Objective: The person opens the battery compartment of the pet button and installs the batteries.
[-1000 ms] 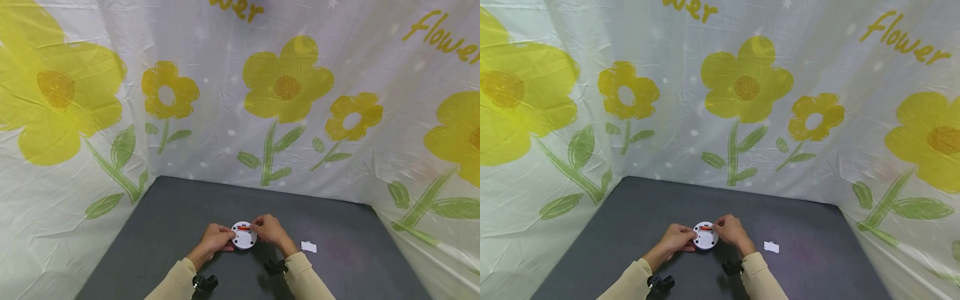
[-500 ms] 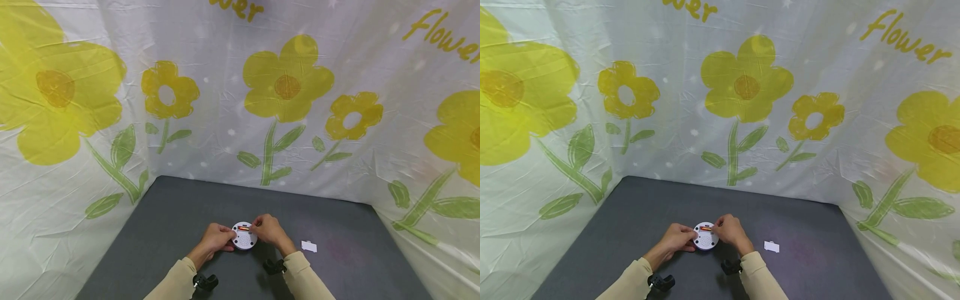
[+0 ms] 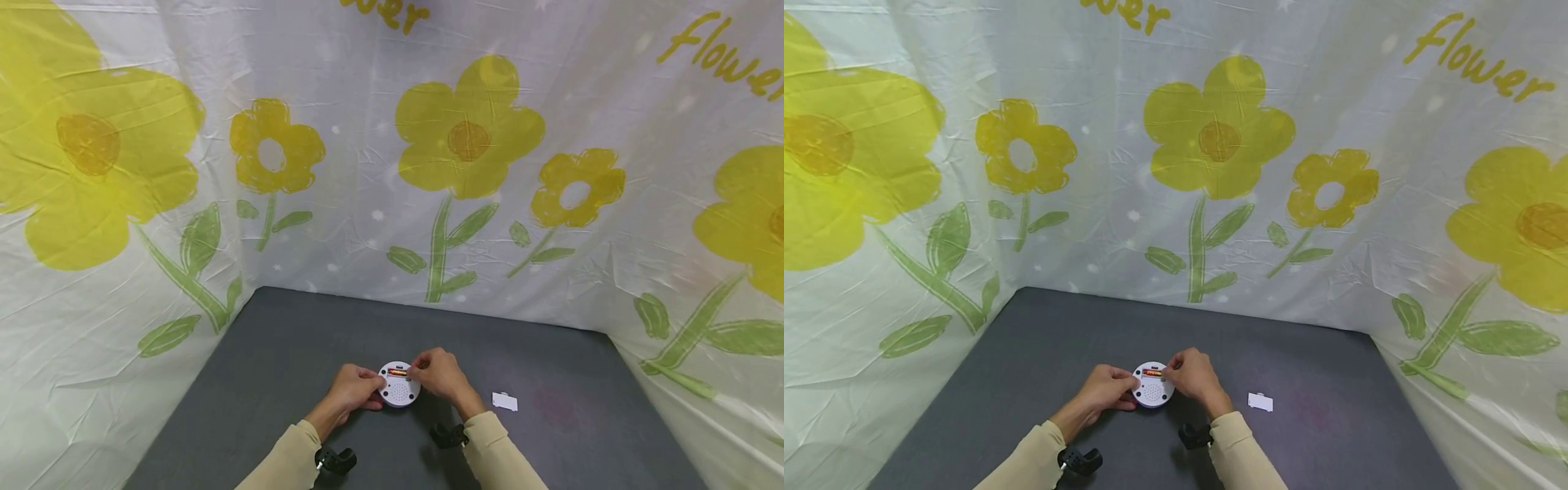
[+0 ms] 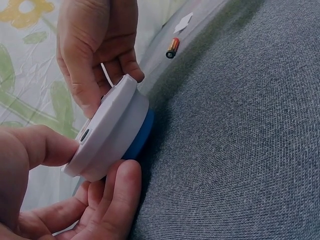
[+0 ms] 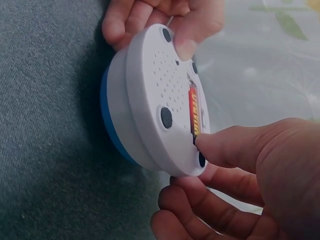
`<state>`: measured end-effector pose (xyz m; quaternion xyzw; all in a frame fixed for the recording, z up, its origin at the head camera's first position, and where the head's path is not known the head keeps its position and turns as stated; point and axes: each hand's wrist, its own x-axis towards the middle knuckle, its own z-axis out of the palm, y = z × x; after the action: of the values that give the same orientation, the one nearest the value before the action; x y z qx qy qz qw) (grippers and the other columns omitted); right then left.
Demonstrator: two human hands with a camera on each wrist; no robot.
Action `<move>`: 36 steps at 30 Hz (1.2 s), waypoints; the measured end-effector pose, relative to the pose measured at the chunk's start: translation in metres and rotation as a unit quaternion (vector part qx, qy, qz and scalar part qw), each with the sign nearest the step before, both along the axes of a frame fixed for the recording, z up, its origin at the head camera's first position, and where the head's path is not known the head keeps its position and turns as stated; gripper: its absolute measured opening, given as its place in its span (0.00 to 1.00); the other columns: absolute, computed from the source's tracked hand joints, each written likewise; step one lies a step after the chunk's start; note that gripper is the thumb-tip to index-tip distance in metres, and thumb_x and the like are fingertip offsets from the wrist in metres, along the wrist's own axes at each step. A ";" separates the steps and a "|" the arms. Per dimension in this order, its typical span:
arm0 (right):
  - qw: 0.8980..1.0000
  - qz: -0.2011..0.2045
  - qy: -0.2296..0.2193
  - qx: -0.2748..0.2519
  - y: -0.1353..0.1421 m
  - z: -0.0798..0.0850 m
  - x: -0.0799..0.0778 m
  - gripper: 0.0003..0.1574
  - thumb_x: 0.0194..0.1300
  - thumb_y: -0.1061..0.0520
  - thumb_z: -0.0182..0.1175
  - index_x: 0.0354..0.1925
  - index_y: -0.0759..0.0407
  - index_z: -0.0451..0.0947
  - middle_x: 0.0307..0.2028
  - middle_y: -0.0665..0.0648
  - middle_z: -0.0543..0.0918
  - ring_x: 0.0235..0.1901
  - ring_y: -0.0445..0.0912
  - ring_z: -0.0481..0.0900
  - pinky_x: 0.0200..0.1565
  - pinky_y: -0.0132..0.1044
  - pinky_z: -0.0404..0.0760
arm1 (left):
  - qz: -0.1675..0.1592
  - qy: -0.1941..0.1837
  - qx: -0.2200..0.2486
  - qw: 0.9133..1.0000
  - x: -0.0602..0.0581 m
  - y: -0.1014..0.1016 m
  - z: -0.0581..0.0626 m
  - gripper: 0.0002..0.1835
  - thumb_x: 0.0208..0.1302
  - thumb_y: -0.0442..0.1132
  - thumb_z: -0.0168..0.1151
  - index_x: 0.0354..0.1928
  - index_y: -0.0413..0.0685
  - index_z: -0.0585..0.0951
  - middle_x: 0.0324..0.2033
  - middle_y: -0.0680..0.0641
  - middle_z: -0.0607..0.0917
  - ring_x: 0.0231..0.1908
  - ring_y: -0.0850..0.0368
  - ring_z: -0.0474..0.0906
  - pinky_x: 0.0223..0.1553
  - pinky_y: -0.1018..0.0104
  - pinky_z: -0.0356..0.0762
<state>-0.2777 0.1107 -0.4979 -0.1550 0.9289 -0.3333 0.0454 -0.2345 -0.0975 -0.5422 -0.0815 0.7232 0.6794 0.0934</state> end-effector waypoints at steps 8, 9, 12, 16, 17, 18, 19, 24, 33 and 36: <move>1.000 -0.012 -0.001 -0.011 0.010 0.006 -0.002 0.07 0.70 0.55 0.71 0.38 0.56 0.92 0.29 0.51 0.89 0.27 0.40 0.81 0.29 0.35 0.81 | -0.003 -0.005 0.005 1.000 -0.001 -0.001 0.001 0.15 0.64 0.30 0.67 0.50 0.25 0.85 0.34 0.41 0.90 0.27 0.58 0.88 0.31 0.64 0.94; 1.000 -0.015 -0.001 -0.010 0.012 0.007 -0.002 0.07 0.71 0.55 0.71 0.38 0.56 0.92 0.29 0.51 0.89 0.26 0.40 0.81 0.29 0.36 0.81 | -0.004 -0.004 0.006 1.000 -0.001 -0.001 0.001 0.16 0.64 0.30 0.67 0.50 0.25 0.85 0.34 0.40 0.90 0.27 0.58 0.88 0.32 0.64 0.94; 1.000 -0.024 0.001 -0.007 0.019 0.010 -0.003 0.06 0.71 0.55 0.71 0.39 0.56 0.93 0.31 0.51 0.90 0.27 0.40 0.82 0.31 0.37 0.83 | -0.005 -0.002 0.008 1.000 -0.001 -0.001 0.001 0.16 0.64 0.30 0.67 0.51 0.25 0.85 0.35 0.40 0.91 0.28 0.58 0.89 0.32 0.64 0.94; 0.999 -0.035 0.009 0.009 0.028 0.013 -0.003 0.05 0.70 0.56 0.71 0.38 0.55 0.93 0.32 0.50 0.90 0.31 0.42 0.81 0.35 0.41 0.85 | -0.006 0.000 0.008 1.000 -0.001 -0.002 0.000 0.17 0.64 0.30 0.68 0.51 0.24 0.85 0.36 0.40 0.91 0.29 0.57 0.89 0.33 0.63 0.94; 0.999 -0.037 0.011 0.013 0.030 0.013 -0.003 0.05 0.69 0.55 0.72 0.37 0.54 0.93 0.32 0.50 0.90 0.31 0.42 0.81 0.36 0.41 0.85 | -0.006 0.000 0.008 1.000 -0.001 -0.002 0.000 0.17 0.64 0.30 0.68 0.51 0.24 0.85 0.36 0.40 0.91 0.29 0.57 0.89 0.33 0.63 0.94; 0.999 -0.038 0.012 0.018 0.032 0.013 -0.002 0.05 0.69 0.56 0.72 0.36 0.54 0.92 0.31 0.50 0.90 0.32 0.42 0.81 0.36 0.42 0.85 | -0.006 -0.001 0.008 1.000 -0.001 -0.002 0.000 0.17 0.64 0.30 0.68 0.51 0.24 0.84 0.36 0.40 0.91 0.29 0.57 0.89 0.33 0.63 0.94; 0.999 -0.041 0.012 0.021 0.034 0.013 -0.002 0.05 0.68 0.56 0.72 0.36 0.54 0.92 0.31 0.49 0.90 0.32 0.42 0.81 0.36 0.42 0.84 | -0.006 -0.001 0.010 1.000 -0.001 -0.002 -0.001 0.17 0.64 0.30 0.68 0.51 0.24 0.84 0.36 0.40 0.91 0.28 0.57 0.89 0.32 0.63 0.94; 0.998 -0.046 0.011 0.031 0.047 0.011 -0.001 0.04 0.67 0.55 0.73 0.36 0.53 0.93 0.32 0.49 0.91 0.34 0.43 0.83 0.39 0.45 0.87 | -0.008 -0.001 0.016 1.000 -0.001 -0.002 -0.003 0.17 0.64 0.30 0.68 0.52 0.24 0.84 0.36 0.40 0.91 0.28 0.57 0.88 0.32 0.63 0.94; 0.997 -0.042 0.020 0.063 0.065 0.014 0.004 0.05 0.65 0.58 0.77 0.32 0.53 0.90 0.30 0.48 0.89 0.33 0.42 0.83 0.38 0.45 0.86 | -0.005 -0.002 0.010 1.000 0.000 -0.002 0.000 0.17 0.64 0.30 0.68 0.52 0.25 0.84 0.37 0.40 0.91 0.29 0.57 0.89 0.33 0.63 0.94; 0.996 -0.039 0.015 0.075 0.069 0.013 0.005 0.05 0.63 0.59 0.78 0.33 0.55 0.89 0.30 0.48 0.89 0.33 0.42 0.83 0.37 0.44 0.87 | -0.005 0.001 0.013 1.000 0.000 -0.002 -0.001 0.17 0.64 0.30 0.68 0.51 0.25 0.84 0.36 0.40 0.91 0.29 0.57 0.89 0.33 0.63 0.94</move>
<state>-0.2724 0.1797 -0.4844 -0.1202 0.9572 -0.2616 0.0300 -0.2343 -0.0992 -0.5434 -0.0764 0.7146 0.6885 0.0973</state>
